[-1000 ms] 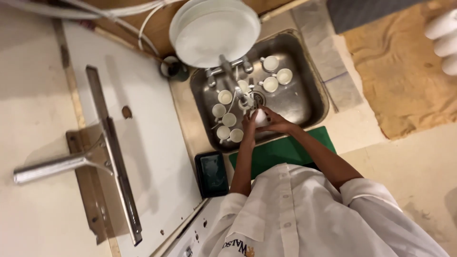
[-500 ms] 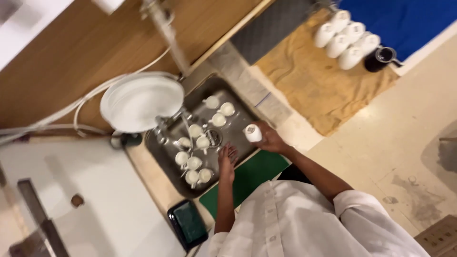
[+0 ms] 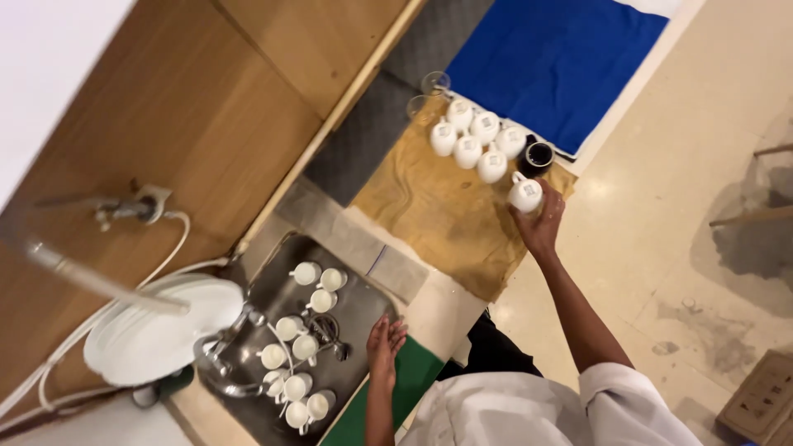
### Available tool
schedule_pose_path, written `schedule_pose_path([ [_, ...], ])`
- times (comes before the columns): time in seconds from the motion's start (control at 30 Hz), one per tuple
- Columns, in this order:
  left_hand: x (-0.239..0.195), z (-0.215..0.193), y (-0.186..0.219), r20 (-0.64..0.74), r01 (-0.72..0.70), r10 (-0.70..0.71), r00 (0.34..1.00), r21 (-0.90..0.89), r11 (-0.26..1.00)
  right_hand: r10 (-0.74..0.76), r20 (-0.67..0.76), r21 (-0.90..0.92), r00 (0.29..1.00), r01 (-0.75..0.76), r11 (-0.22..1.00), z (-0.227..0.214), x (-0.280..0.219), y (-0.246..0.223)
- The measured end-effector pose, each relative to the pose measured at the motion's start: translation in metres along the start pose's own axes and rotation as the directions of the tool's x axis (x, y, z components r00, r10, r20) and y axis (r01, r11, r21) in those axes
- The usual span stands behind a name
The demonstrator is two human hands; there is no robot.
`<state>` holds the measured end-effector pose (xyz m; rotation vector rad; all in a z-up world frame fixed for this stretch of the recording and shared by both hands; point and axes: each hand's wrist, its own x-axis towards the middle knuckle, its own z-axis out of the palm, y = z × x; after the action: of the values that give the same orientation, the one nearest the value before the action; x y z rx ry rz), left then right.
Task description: Wash several small white cups and a black mug in a sink and place them on a drying mat.
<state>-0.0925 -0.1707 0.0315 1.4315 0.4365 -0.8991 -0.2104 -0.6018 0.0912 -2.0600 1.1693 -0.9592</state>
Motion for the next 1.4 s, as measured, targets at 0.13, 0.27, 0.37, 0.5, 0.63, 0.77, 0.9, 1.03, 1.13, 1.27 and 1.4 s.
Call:
schedule_pose_path([
  [0.13, -0.006, 0.026, 0.012, 0.032, -0.008, 0.006, 0.999, 0.049, 0.999, 0.063, 0.029, 0.018, 0.998, -0.063, 0.998, 0.019, 0.009, 0.029],
  [0.27, -0.009, 0.038, 0.019, -0.031, -0.023, 0.027, 0.999, 0.097, 0.995, 0.130, -0.009, 0.113, 0.991, -0.129, 0.985, 0.033, 0.011, 0.022],
  [0.37, -0.007, 0.043, 0.019, -0.060, -0.018, 0.024, 0.998, 0.096, 0.995, 0.224, -0.048, 0.168, 0.974, -0.213, 0.963, 0.041, 0.019, 0.013],
  [0.5, -0.016, 0.043, 0.013, -0.065, -0.056, 0.060, 0.996, 0.066, 0.996, 0.180, -0.093, 0.027, 0.979, -0.179, 0.984, 0.044, 0.021, 0.001],
  [0.63, -0.021, 0.040, 0.011, -0.103, -0.043, 0.047, 0.994, 0.039, 0.998, 0.169, -0.129, 0.111, 0.977, -0.156, 0.982, 0.058, 0.014, 0.015],
  [0.77, -0.022, 0.033, 0.006, -0.150, -0.047, 0.036, 0.988, -0.067, 0.997, 0.179, -0.126, 0.130, 0.976, -0.162, 0.978, 0.059, 0.014, 0.020],
  [0.9, -0.021, 0.017, -0.011, -0.168, -0.145, 0.126, 0.978, -0.104, 0.984, 0.076, -0.106, 0.028, 0.991, -0.074, 0.997, 0.060, 0.014, 0.034],
  [1.03, -0.022, 0.010, -0.025, -0.247, -0.198, 0.174, 0.953, -0.078, 0.977, -0.119, -0.046, 0.039, 0.992, 0.121, 0.992, 0.063, 0.013, 0.058],
  [1.13, -0.026, -0.008, -0.036, -0.259, -0.330, 0.295, 0.920, -0.104, 0.938, -0.233, -0.067, 0.067, 0.970, 0.237, 0.969, 0.067, 0.002, 0.044],
  [1.27, -0.031, -0.047, -0.038, -0.303, -0.383, 0.320, 0.898, -0.176, 0.907, -0.207, -0.231, 0.228, 0.951, 0.260, 0.938, 0.082, -0.033, 0.000],
  [1.4, -0.058, -0.088, -0.028, -0.358, -0.399, 0.297, 0.885, -0.256, 0.881, -0.308, 0.126, 0.426, 0.943, 0.229, 0.875, 0.119, -0.115, -0.071],
])
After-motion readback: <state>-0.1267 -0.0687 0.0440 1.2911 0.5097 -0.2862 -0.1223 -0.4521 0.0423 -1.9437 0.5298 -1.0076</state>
